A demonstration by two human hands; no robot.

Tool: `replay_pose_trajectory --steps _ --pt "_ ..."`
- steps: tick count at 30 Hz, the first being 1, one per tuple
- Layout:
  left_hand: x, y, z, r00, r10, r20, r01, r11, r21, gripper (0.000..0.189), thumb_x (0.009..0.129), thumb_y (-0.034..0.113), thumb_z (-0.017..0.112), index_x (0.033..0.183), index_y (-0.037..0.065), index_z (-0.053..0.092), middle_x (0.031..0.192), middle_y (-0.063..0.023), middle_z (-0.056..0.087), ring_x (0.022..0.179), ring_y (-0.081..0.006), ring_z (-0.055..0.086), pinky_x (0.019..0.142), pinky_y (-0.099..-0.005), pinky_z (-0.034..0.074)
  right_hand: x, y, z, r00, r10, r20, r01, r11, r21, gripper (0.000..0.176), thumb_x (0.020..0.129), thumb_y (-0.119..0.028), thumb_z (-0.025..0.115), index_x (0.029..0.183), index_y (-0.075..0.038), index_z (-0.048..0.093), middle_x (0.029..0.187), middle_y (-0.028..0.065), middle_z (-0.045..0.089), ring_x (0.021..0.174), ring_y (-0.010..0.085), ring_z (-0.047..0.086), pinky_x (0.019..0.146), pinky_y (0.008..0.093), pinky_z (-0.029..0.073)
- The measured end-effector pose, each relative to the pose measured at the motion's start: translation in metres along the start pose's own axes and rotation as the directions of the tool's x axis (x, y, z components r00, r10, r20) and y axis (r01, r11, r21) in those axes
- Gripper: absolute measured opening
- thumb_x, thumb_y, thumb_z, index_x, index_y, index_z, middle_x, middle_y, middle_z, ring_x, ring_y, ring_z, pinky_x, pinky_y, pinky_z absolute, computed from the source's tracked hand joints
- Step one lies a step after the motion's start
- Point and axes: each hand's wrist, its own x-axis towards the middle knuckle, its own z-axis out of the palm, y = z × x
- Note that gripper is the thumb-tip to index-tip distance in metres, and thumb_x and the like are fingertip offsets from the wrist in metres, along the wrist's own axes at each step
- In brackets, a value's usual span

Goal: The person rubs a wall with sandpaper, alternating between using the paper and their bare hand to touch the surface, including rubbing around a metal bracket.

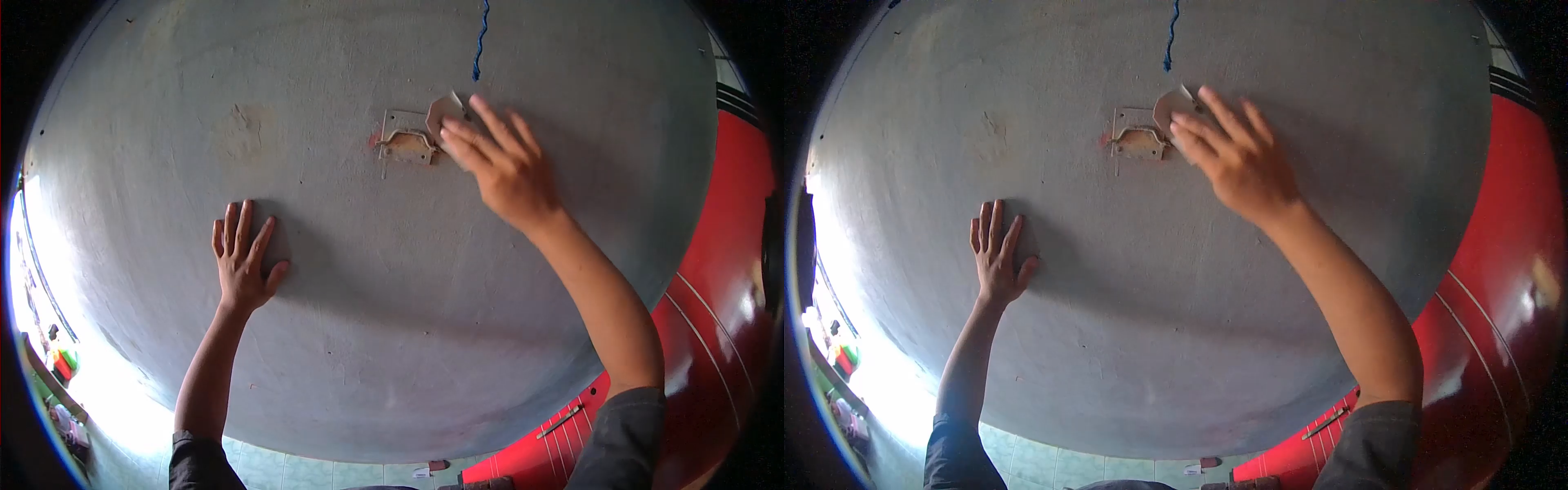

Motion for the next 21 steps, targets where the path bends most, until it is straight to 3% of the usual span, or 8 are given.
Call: replay_pose_trajectory --steps 3,7,10,14,18,21 --pt "-0.002 -0.001 0.001 1.0 -0.009 0.02 0.009 1.0 -0.002 0.072 0.098 0.058 0.059 0.156 0.018 0.046 0.17 -0.0207 0.025 0.16 -0.0403 0.016 0.126 -0.0619 0.01 0.015 0.022 -0.002 0.987 0.146 -0.06 -0.154 0.978 -0.144 0.033 0.103 -0.007 0.054 0.131 -0.015 0.069 0.14 -0.002 0.068 0.145 0.0305 0.05 0.107 0.0609 0.047" --pt "0.0 0.003 -0.009 0.998 -0.043 0.047 0.047 0.995 -0.091 0.085 0.078 0.036 0.086 0.154 0.023 0.049 0.171 -0.0158 0.026 0.16 -0.0384 0.018 0.127 -0.0601 0.014 0.029 -0.006 0.006 0.992 0.119 -0.036 -0.117 0.992 0.037 0.036 0.099 -0.002 0.055 0.129 -0.015 0.07 0.14 -0.0033 0.068 0.144 0.0299 0.052 0.107 0.0564 0.048" --pt "0.001 -0.001 -0.015 0.994 -0.035 0.103 0.044 0.995 -0.091 0.085 0.079 0.037 0.086 0.154 0.024 0.049 0.171 -0.0151 0.026 0.159 -0.0384 0.018 0.126 -0.0601 0.015 0.038 -0.007 0.006 0.997 0.081 -0.011 -0.082 0.996 -0.044 0.036 0.098 -0.002 0.057 0.129 -0.015 0.07 0.139 -0.0015 0.068 0.143 0.0301 0.052 0.105 0.0535 0.048" --pt "-0.002 -0.013 -0.013 0.981 -0.016 0.195 0.034 0.995 -0.092 0.087 0.077 0.04 0.087 0.154 0.026 0.049 0.171 -0.0161 0.026 0.159 -0.038 0.019 0.127 -0.0596 0.016 0.054 -0.019 0.026 0.965 0.243 -0.1 -0.233 0.967 0.104 0.03 0.1 -0.006 0.059 0.126 -0.013 0.07 0.136 0.0002 0.07 0.143 0.0282 0.053 0.111 0.0593 0.043" --pt "-0.013 -0.03 0.002 0.967 -0.019 0.253 0.044 0.995 -0.093 0.087 0.077 0.04 0.088 0.153 0.026 0.049 0.171 -0.0166 0.025 0.159 -0.0377 0.019 0.127 -0.059 0.016 0.057 -0.071 0.046 0.999 0.011 0.049 -0.023 0.965 0.259 0.023 0.102 -0.012 0.059 0.122 -0.011 0.071 0.131 0.0019 0.073 0.142 0.0283 0.054 0.114 0.0611 0.039" --pt "-0.021 -0.041 0.02 0.954 -0.031 0.297 0.065 0.992 -0.104 0.086 0.078 0.038 0.088 0.153 0.026 0.049 0.171 -0.0166 0.024 0.159 -0.0377 0.018 0.127 -0.0587 0.015 0.052 -0.055 0.059 0.993 0.11 0.049 -0.116 0.98 0.16 0.023 0.103 -0.013 0.058 0.121 -0.012 0.072 0.128 0.0006 0.074 0.143 0.0272 0.052 0.117 0.0652 0.035"
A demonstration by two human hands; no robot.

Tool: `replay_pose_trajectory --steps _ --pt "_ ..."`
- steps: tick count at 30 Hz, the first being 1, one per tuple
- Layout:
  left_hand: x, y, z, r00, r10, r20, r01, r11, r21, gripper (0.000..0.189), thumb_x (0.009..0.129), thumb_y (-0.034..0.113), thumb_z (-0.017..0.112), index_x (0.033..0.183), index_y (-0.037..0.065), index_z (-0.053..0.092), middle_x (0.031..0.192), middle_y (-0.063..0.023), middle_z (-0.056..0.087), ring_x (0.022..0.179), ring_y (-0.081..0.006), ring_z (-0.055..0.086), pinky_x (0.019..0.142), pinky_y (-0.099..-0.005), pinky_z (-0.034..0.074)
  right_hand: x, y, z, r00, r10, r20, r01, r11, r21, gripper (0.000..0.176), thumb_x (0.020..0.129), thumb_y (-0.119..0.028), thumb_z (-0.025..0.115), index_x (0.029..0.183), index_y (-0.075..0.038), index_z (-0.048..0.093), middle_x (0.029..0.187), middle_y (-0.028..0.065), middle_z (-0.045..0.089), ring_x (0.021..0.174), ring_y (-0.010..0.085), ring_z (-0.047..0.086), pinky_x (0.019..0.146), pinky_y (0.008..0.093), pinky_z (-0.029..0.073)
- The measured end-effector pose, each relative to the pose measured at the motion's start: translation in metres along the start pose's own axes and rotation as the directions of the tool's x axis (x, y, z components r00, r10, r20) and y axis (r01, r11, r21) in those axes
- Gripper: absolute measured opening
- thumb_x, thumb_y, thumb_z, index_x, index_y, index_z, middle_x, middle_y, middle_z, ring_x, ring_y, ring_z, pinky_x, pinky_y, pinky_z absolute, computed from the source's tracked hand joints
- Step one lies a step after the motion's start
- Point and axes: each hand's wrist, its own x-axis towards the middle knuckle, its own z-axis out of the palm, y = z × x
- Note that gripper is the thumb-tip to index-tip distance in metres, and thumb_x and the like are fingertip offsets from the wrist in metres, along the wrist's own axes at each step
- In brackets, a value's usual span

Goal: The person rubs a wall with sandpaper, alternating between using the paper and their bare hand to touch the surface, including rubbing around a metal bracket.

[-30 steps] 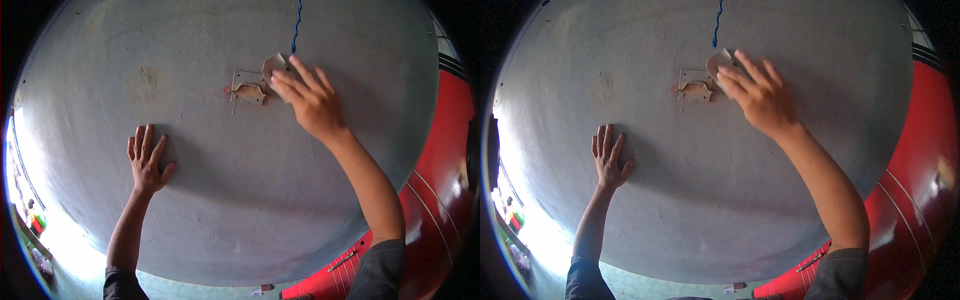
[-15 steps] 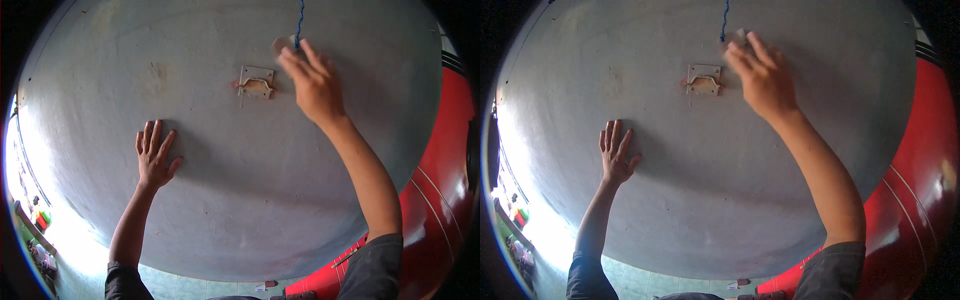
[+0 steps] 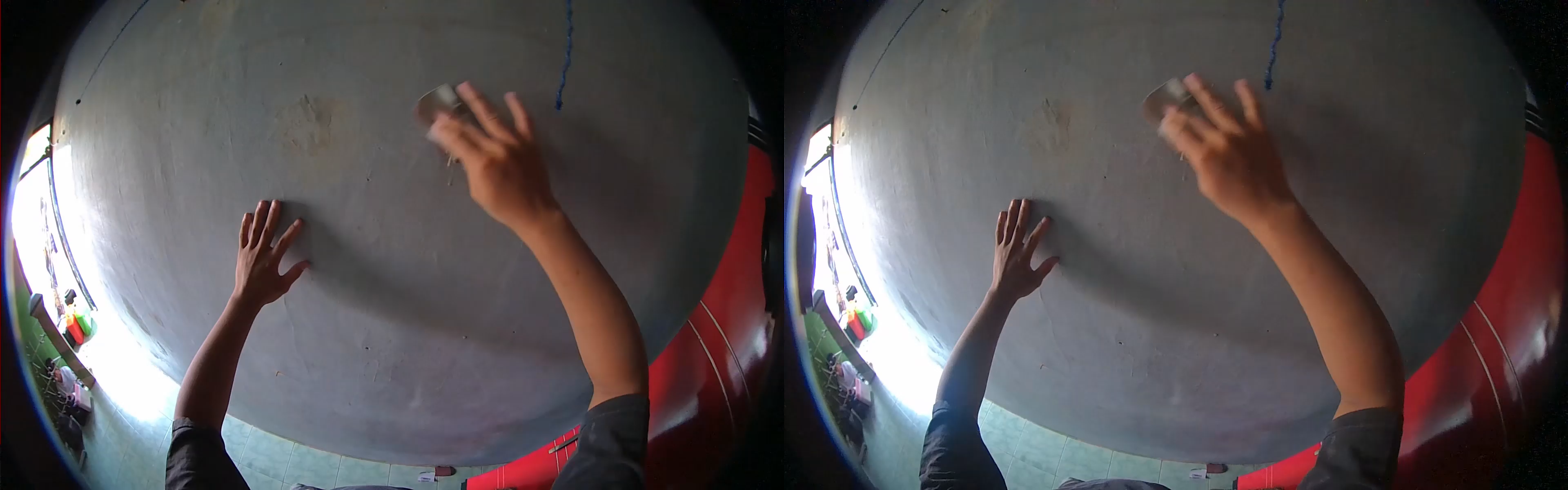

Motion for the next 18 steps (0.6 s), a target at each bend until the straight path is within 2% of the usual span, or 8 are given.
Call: replay_pose_trajectory --steps 2,5,6,9,12,15,16,18 --pt "-0.008 -0.011 0.012 1.0 -0.005 0.017 0.005 1.0 -0.01 0.085 0.078 0.037 0.088 0.153 0.026 0.049 0.171 -0.0167 0.023 0.159 -0.0376 0.018 0.128 -0.0587 0.015 -0.009 -0.003 0.014 0.998 0.068 -0.004 -0.068 0.996 -0.053 0.021 0.103 -0.014 0.059 0.119 -0.011 0.072 0.125 0.0015 0.076 0.144 0.0271 0.051 0.116 0.0682 0.036" --pt "-0.013 -0.028 0.025 0.999 0.029 0.032 -0.028 0.999 -0.016 0.084 0.078 0.037 0.088 0.153 0.026 0.05 0.171 -0.0175 0.023 0.16 -0.0377 0.017 0.128 -0.0584 0.015 -0.033 -0.051 0.037 0.987 -0.115 0.113 0.099 0.986 0.137 0.021 0.103 -0.013 0.059 0.119 -0.009 0.071 0.124 0.004 0.076 0.143 0.0284 0.053 0.113 0.0681 0.038" --pt "-0.016 -0.032 0.026 0.999 0.033 0.032 -0.032 0.999 -0.012 0.084 0.078 0.037 0.088 0.152 0.026 0.051 0.171 -0.0177 0.023 0.16 -0.0377 0.017 0.128 -0.0585 0.014 -0.037 -0.061 0.04 0.983 -0.124 0.134 0.102 0.982 0.159 0.021 0.103 -0.013 0.059 0.119 -0.008 0.071 0.125 0.0059 0.076 0.14 0.0292 0.055 0.113 0.0688 0.038" --pt "-0.019 -0.04 0.033 0.998 0.053 0.019 -0.053 0.999 -0.01 0.084 0.077 0.037 0.088 0.151 0.026 0.052 0.171 -0.0182 0.023 0.16 -0.0377 0.017 0.128 -0.0589 0.013 -0.029 -0.039 0.041 0.998 0.07 -0.005 -0.07 0.997 -0.04 0.02 0.104 -0.015 0.058 0.117 -0.009 0.072 0.125 0.0057 0.076 0.14 0.0263 0.056 0.115 0.0696 0.035" --pt "-0.02 -0.052 0.04 0.996 0.094 0.003 -0.094 0.995 -0.02 0.086 0.074 0.037 0.089 0.151 0.025 0.053 0.171 -0.0191 0.024 0.159 -0.0392 0.018 0.127 -0.0602 0.013 -0.031 -0.044 0.045 0.974 0.223 -0.042 -0.227 0.968 -0.11 0.021 0.105 -0.015 0.058 0.12 -0.009 0.071 0.124 0.0052 0.076 0.14 0.0263 0.056 0.115 0.0699 0.034" --pt "-0.02 -0.063 0.051 0.991 0.132 -0.035 -0.134 0.99 -0.039 0.087 0.073 0.037 0.09 0.151 0.024 0.053 0.171 -0.0199 0.025 0.159 -0.0405 0.018 0.127 -0.0608 0.013 -0.06 -0.106 0.054 0.989 -0.005 0.148 -0.018 0.988 0.155 0.024 0.104 -0.014 0.058 0.126 -0.009 0.068 0.125 0.0047 0.076 0.14 0.0289 0.056 0.112 0.0692 0.036" --pt "-0.021 -0.066 0.059 0.987 0.143 -0.072 -0.145 0.989 -0.03 0.088 0.072 0.038 0.089 0.15 0.024 0.053 0.17 -0.0205 0.027 0.159 -0.0412 0.019 0.126 -0.0619 0.013 -0.067 -0.107 0.058 0.988 -0.002 0.156 -0.017 0.992 0.122 0.027 0.104 -0.013 0.058 0.13 -0.01 0.066 0.127 0.0039 0.075 0.141 0.0326 0.055 0.11 0.0681 0.038" --pt "-0.023 -0.072 0.07 0.983 0.146 -0.114 -0.152 0.987 -0.046 0.088 0.072 0.039 0.089 0.151 0.023 0.053 0.169 -0.0208 0.027 0.158 -0.0413 0.02 0.126 -0.0622 0.013 -0.063 -0.081 0.055 0.972 0.225 0.071 -0.218 0.972 -0.091 0.027 0.106 -0.013 0.056 0.13 -0.011 0.066 0.127 0.0034 0.075 0.142 0.0319 0.053 0.112 0.0686 0.037"
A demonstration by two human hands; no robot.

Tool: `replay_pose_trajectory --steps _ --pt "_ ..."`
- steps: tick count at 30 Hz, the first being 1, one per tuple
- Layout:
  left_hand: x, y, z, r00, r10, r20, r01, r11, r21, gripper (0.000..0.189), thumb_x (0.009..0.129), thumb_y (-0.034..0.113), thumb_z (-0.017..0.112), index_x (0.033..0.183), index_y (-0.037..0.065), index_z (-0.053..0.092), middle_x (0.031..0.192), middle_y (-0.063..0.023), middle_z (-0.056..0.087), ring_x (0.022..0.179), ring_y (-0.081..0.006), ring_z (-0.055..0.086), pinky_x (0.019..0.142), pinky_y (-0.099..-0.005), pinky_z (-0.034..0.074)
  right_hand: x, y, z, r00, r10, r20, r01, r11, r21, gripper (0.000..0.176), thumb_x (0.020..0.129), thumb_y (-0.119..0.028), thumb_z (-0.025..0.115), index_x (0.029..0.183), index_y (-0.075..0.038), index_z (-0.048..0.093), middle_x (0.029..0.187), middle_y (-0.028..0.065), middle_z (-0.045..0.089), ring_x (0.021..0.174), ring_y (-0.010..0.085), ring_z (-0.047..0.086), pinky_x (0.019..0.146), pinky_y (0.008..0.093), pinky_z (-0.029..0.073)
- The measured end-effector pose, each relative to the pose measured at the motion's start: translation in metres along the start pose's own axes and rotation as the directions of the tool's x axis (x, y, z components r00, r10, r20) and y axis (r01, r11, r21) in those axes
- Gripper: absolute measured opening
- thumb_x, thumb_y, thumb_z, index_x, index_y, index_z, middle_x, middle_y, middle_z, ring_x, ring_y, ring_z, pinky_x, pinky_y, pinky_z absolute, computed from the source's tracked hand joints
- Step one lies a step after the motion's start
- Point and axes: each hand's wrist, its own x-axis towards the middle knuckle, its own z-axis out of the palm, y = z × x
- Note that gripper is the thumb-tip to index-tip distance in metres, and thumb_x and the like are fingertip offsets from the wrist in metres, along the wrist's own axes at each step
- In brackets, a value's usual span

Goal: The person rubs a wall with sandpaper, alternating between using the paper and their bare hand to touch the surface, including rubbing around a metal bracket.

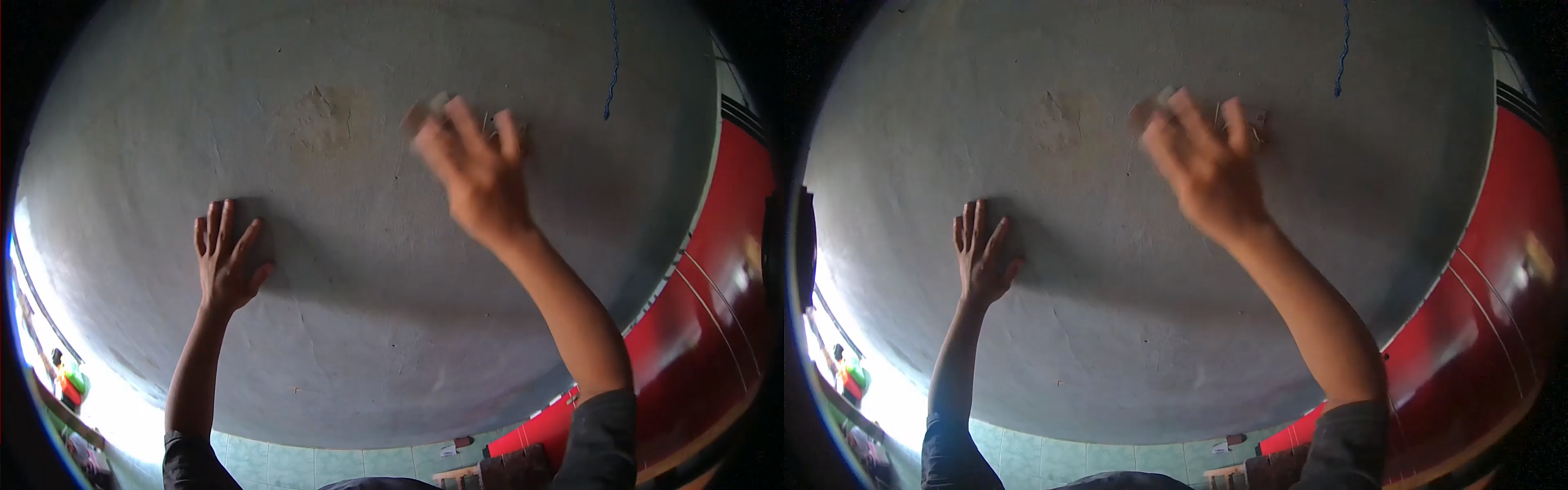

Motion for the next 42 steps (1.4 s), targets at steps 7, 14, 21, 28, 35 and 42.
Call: replay_pose_trajectory --steps 7,14,21,28,35,42 --pt "-0.001 -0.003 0.022 0.988 0.02 -0.15 -0.02 1.0 0.004 0.077 0.085 0.053 0.076 0.152 0.025 0.053 0.169 -0.0172 0.031 0.158 -0.0408 0.022 0.127 -0.0619 0.01 -0.034 -0.03 0.028 0.988 0.149 -0.049 -0.151 0.988 -0.03 0.041 0.099 -0.006 0.061 0.139 -0.013 0.062 0.141 0.0038 0.068 0.146 0.0362 0.047 0.119 0.0687 0.024" --pt "0.01 0.005 0.014 0.975 0.043 -0.217 -0.043 0.999 0.004 0.066 0.095 0.064 0.061 0.152 0.031 0.053 0.169 -0.0153 0.032 0.158 -0.0386 0.022 0.128 -0.0599 0.006 -0.038 -0.038 0.024 0.941 0.312 -0.133 -0.324 0.943 -0.076 0.051 0.097 -0.003 0.063 0.146 -0.016 0.058 0.148 -0.001 0.063 0.151 0.0379 0.04 0.123 0.0658 0.018" --pt "0.013 0.0 0.01 0.974 0.091 -0.209 -0.086 0.996 0.034 0.067 0.098 0.064 0.057 0.153 0.026 0.052 0.169 -0.0161 0.031 0.159 -0.0376 0.019 0.128 -0.0599 0.006 -0.03 -0.024 0.018 0.885 0.393 -0.25 -0.418 0.907 -0.052 0.048 0.101 -0.006 0.06 0.147 -0.019 0.057 0.148 -0.0012 0.063 0.154 0.034 0.036 0.124 0.0646 0.017" --pt "0.017 0.002 0.005 0.975 0.085 -0.206 -0.083 0.996 0.018 0.068 0.096 0.062 0.06 0.155 0.03 0.049 0.17 -0.0153 0.028 0.16 -0.0374 0.017 0.128 -0.0611 0.005 -0.018 -0.024 0.005 0.92 0.339 -0.197 -0.354 0.934 -0.05 0.05 0.102 -0.007 0.058 0.15 -0.02 0.054 0.149 0.0015 0.062 0.155 0.0387 0.031 0.124 0.0654 0.016" --pt "0.02 0.004 0.002 0.977 0.08 -0.199 -0.077 0.997 0.019 0.069 0.096 0.064 0.059 0.155 0.03 0.049 0.169 -0.0153 0.029 0.159 -0.0382 0.017 0.128 -0.0616 0.005 -0.002 -0.028 -0.002 0.914 0.348 -0.208 -0.363 0.931 -0.038 0.036 0.105 -0.005 0.052 0.138 -0.013 0.064 0.146 0.0051 0.064 0.153 0.0405 0.036 0.123 0.0583 0.02" --pt "0.018 0.008 0.003 0.983 0.012 -0.181 -0.021 0.998 -0.051 0.073 0.082 0.054 0.079 0.149 0.035 0.056 0.168 -0.0116 0.035 0.157 -0.0398 0.024 0.126 -0.0623 0.008 0.022 -0.019 0.009 0.914 0.287 -0.285 -0.325 0.941 -0.094 0.05 0.102 -0.005 0.057 0.15 -0.022 0.055 0.149 0.0091 0.06 0.15 0.0368 0.04 0.118 0.0648 0.026"
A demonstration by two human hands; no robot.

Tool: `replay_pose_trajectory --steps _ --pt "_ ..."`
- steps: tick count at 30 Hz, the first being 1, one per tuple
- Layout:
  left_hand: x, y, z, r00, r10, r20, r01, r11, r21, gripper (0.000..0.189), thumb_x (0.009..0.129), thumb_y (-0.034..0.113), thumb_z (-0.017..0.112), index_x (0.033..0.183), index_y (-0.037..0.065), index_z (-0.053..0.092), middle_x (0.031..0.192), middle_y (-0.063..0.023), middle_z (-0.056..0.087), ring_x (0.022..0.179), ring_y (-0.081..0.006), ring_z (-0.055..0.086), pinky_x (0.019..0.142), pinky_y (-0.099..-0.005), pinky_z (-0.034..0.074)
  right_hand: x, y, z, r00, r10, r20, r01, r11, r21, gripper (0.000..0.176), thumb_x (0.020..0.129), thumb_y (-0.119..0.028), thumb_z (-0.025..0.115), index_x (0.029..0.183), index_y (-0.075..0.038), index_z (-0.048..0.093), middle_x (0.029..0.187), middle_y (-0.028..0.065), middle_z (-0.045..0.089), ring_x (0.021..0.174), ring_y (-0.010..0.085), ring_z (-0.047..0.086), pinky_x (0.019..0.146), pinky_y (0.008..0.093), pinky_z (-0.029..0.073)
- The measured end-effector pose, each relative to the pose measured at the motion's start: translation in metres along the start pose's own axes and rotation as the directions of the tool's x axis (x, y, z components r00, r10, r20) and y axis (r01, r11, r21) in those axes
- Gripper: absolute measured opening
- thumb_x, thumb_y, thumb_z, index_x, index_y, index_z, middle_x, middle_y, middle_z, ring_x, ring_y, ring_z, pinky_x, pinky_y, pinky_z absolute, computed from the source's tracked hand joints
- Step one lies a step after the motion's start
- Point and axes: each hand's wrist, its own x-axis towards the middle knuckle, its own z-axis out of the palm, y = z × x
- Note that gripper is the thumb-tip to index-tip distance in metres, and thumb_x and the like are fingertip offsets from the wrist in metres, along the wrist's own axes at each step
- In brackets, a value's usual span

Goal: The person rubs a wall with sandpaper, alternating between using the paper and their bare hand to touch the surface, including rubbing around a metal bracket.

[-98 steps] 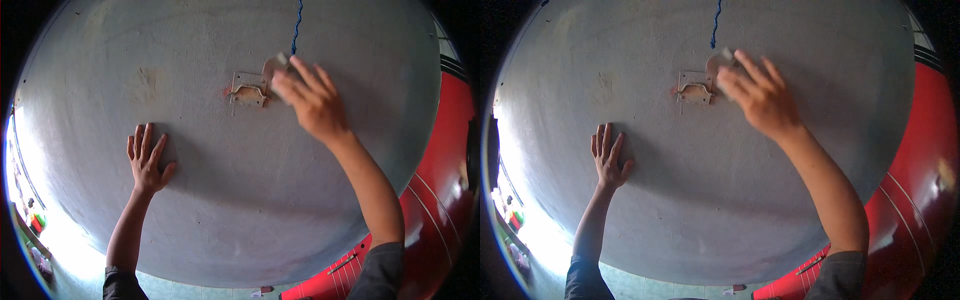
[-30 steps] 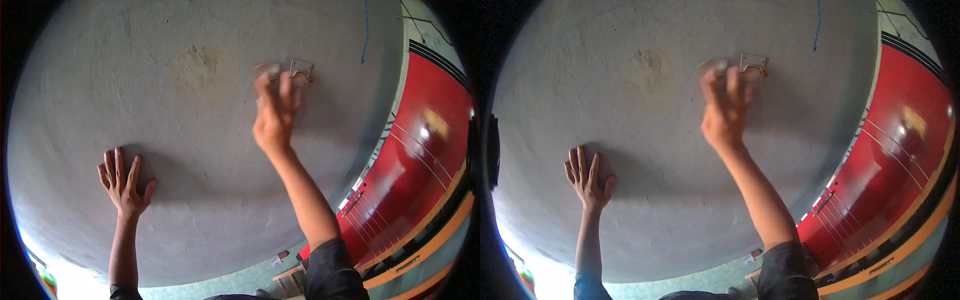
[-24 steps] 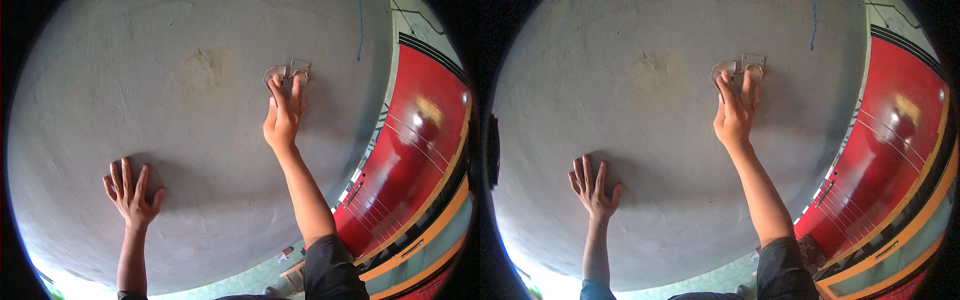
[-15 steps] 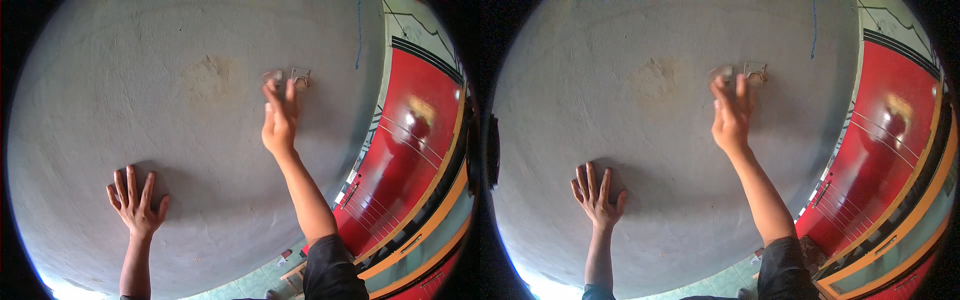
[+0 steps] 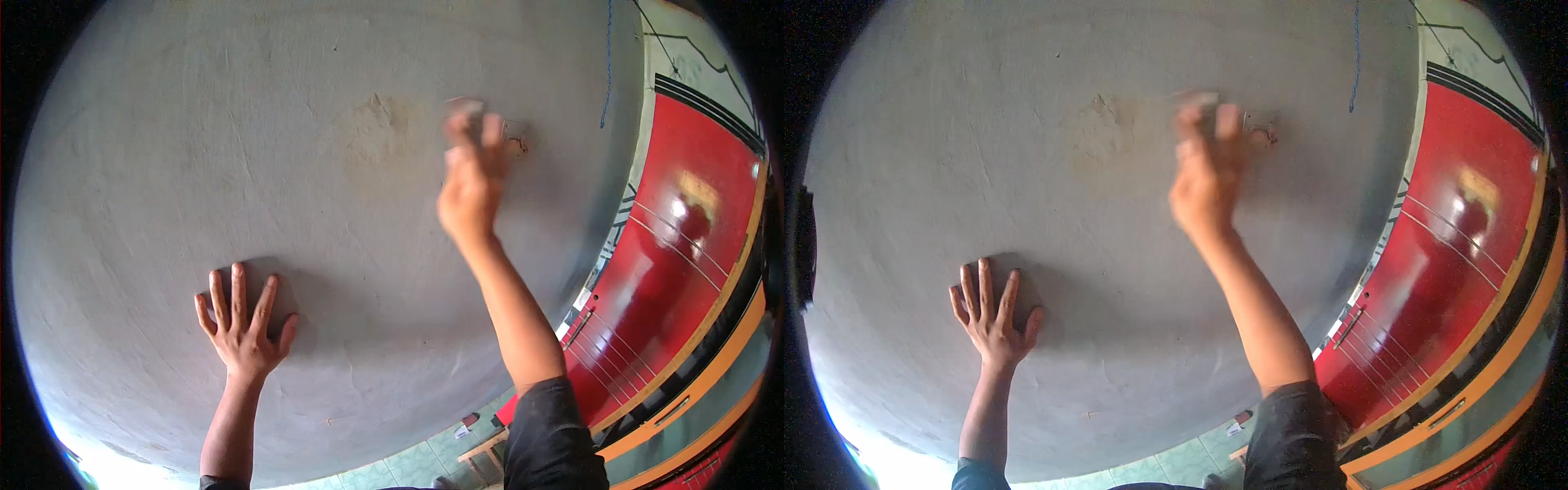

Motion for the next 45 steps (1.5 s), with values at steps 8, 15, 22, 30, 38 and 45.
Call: replay_pose_trajectory --steps 8,15,22,30,38,45 --pt "0.008 -0.001 -0.016 0.997 0.038 0.063 -0.036 0.999 -0.036 0.069 0.088 0.055 0.074 0.15 0.033 0.055 0.168 -0.0136 0.033 0.158 -0.0391 0.021 0.127 -0.0631 0.006 0.046 0.014 -0.004 0.981 0.187 -0.052 -0.191 0.977 -0.093 0.042 0.102 -0.006 0.057 0.143 -0.017 0.061 0.148 0.0228 0.055 0.136 0.0421 0.053 0.112 0.0624 0.035" --pt "0.001 -0.039 -0.017 0.998 0.049 0.038 -0.048 0.999 -0.005 0.074 0.083 0.053 0.081 0.15 0.035 0.056 0.17 -0.008 0.032 0.159 -0.0325 0.022 0.128 -0.0601 0.009 0.069 0.023 -0.002 0.993 0.1 -0.065 -0.097 0.994 0.046 0.046 0.101 -0.002 0.056 0.145 -0.016 0.059 0.142 0.0189 0.061 0.134 0.0374 0.056 0.113 0.0556 0.042" --pt "0.017 -0.095 -0.047 0.998 0.003 -0.06 -0.001 1.0 0.028 0.073 0.089 0.048 0.076 0.154 0.026 0.051 0.17 -0.0142 0.03 0.159 -0.0371 0.02 0.127 -0.0611 0.009 0.08 -0.03 0.01 0.951 -0.309 -0.015 0.307 0.937 0.164 0.046 0.096 0.005 0.056 0.138 -0.012 0.061 0.13 0.0169 0.065 0.123 0.0381 0.062 0.104 0.0522 0.049" --pt "0.008 -0.123 -0.048 0.993 -0.082 -0.079 0.088 0.993 0.077 0.07 0.093 0.05 0.068 0.154 0.02 0.051 0.17 -0.0185 0.029 0.16 -0.0391 0.019 0.127 -0.0599 0.008 0.106 -0.064 0.036 0.981 -0.177 -0.077 0.188 0.964 0.189 0.043 0.099 0.003 0.053 0.139 -0.012 0.063 0.136 0.0158 0.067 0.13 0.0345 0.062 0.107 0.0467 0.052" --pt "-0.001 -0.133 -0.043 0.995 -0.057 -0.086 0.066 0.992 0.108 0.069 0.094 0.053 0.063 0.154 0.021 0.051 0.17 -0.0169 0.028 0.16 -0.0377 0.018 0.128 -0.0598 0.008 0.131 -0.04 0.042 0.971 0.124 -0.204 -0.1 0.987 0.125 0.035 0.097 0.001 0.058 0.13 -0.008 0.065 0.13 0.0177 0.068 0.125 0.0347 0.065 0.102 0.0466 0.056" --pt "-0.002 -0.134 -0.042 0.995 -0.051 -0.091 0.06 0.993 0.106 0.07 0.093 0.053 0.061 0.154 0.021 0.05 0.17 -0.0162 0.029 0.159 -0.0373 0.02 0.128 -0.0597 0.008 0.107 -0.088 0.036 0.915 -0.404 0.016 0.393 0.898 0.197 0.042 0.097 0.005 0.054 0.137 -0.007 0.061 0.139 0.014 0.066 0.134 0.0328 0.06 0.107 0.046 0.053"
